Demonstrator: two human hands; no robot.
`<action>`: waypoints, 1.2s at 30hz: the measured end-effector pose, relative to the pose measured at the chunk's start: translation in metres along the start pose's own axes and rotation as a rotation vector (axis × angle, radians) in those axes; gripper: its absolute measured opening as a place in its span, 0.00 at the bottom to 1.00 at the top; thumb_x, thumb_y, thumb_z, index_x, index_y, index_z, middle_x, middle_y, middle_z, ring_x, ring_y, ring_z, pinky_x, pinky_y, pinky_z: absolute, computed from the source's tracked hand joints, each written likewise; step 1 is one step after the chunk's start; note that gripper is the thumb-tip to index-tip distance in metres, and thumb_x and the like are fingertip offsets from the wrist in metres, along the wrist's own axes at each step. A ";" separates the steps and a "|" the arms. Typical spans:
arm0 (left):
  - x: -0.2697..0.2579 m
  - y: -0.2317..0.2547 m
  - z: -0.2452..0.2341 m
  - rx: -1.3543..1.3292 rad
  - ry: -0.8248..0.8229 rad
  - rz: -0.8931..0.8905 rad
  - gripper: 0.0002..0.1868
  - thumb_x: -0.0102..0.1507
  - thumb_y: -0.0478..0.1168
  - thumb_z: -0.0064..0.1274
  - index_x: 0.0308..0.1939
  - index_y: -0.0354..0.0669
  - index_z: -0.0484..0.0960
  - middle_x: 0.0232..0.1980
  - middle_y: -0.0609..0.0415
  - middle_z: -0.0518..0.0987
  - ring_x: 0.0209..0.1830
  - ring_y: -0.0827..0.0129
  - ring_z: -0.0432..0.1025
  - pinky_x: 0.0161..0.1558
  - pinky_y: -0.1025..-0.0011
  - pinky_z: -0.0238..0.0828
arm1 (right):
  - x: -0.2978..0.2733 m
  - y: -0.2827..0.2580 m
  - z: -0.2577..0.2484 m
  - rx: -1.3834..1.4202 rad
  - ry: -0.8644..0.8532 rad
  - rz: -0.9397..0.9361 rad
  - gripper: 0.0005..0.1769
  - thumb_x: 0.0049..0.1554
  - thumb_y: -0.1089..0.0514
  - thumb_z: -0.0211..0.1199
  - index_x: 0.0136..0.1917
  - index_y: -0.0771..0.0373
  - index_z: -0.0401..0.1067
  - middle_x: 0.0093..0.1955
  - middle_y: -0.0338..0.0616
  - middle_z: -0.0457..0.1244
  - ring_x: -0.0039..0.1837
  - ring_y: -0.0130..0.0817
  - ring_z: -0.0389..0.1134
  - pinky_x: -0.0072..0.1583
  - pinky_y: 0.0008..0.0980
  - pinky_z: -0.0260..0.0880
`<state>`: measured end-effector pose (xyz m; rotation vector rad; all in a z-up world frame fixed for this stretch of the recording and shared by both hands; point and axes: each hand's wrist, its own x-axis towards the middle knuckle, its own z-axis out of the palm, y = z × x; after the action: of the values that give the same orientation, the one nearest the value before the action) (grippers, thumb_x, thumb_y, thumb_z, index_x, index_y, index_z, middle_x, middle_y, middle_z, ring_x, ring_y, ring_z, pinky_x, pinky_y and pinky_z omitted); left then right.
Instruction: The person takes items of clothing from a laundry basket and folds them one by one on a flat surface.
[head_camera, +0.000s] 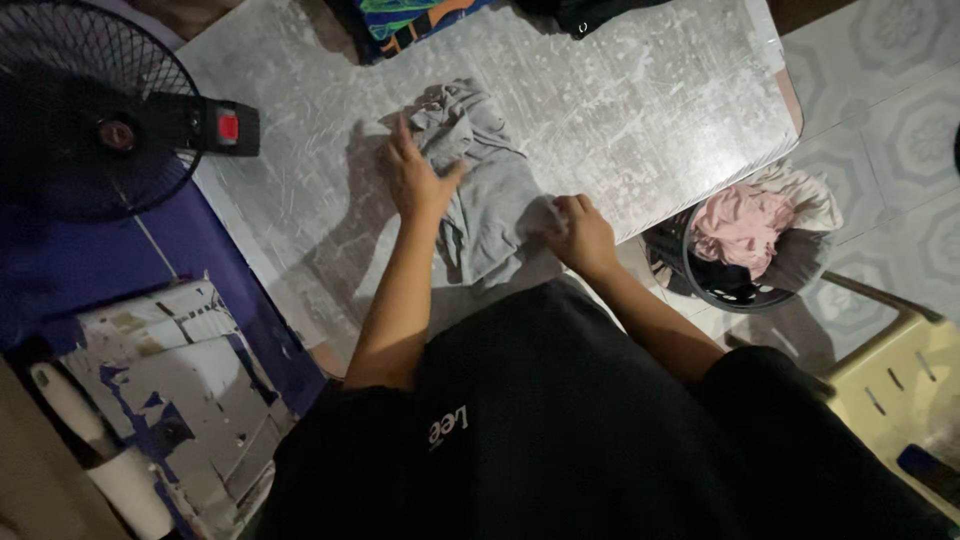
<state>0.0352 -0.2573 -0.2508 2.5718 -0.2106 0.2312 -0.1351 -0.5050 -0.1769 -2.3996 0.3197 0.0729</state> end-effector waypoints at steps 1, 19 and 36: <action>0.005 -0.014 0.014 -0.071 -0.073 -0.055 0.47 0.52 0.54 0.70 0.70 0.37 0.69 0.62 0.32 0.74 0.61 0.40 0.69 0.61 0.52 0.67 | 0.004 0.004 0.005 -0.005 -0.002 -0.003 0.23 0.48 0.55 0.71 0.56 0.63 0.74 0.53 0.54 0.66 0.52 0.57 0.69 0.49 0.49 0.70; 0.064 -0.006 -0.019 0.121 -0.153 0.222 0.30 0.66 0.45 0.62 0.70 0.45 0.72 0.72 0.48 0.71 0.72 0.50 0.62 0.70 0.49 0.60 | -0.033 0.021 0.066 0.551 -0.340 0.333 0.14 0.60 0.52 0.66 0.52 0.64 0.78 0.38 0.47 0.70 0.35 0.35 0.69 0.39 0.33 0.70; 0.132 -0.021 -0.004 -0.259 -0.503 0.053 0.22 0.63 0.52 0.65 0.48 0.39 0.78 0.46 0.44 0.84 0.47 0.53 0.79 0.48 0.57 0.74 | -0.045 0.029 0.080 1.320 -0.090 0.624 0.10 0.63 0.57 0.64 0.45 0.67 0.73 0.36 0.40 0.66 0.36 0.29 0.64 0.39 0.28 0.64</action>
<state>0.1674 -0.2509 -0.2314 2.3219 -0.4604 -0.4054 -0.1829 -0.4633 -0.2491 -0.9408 0.7647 0.1813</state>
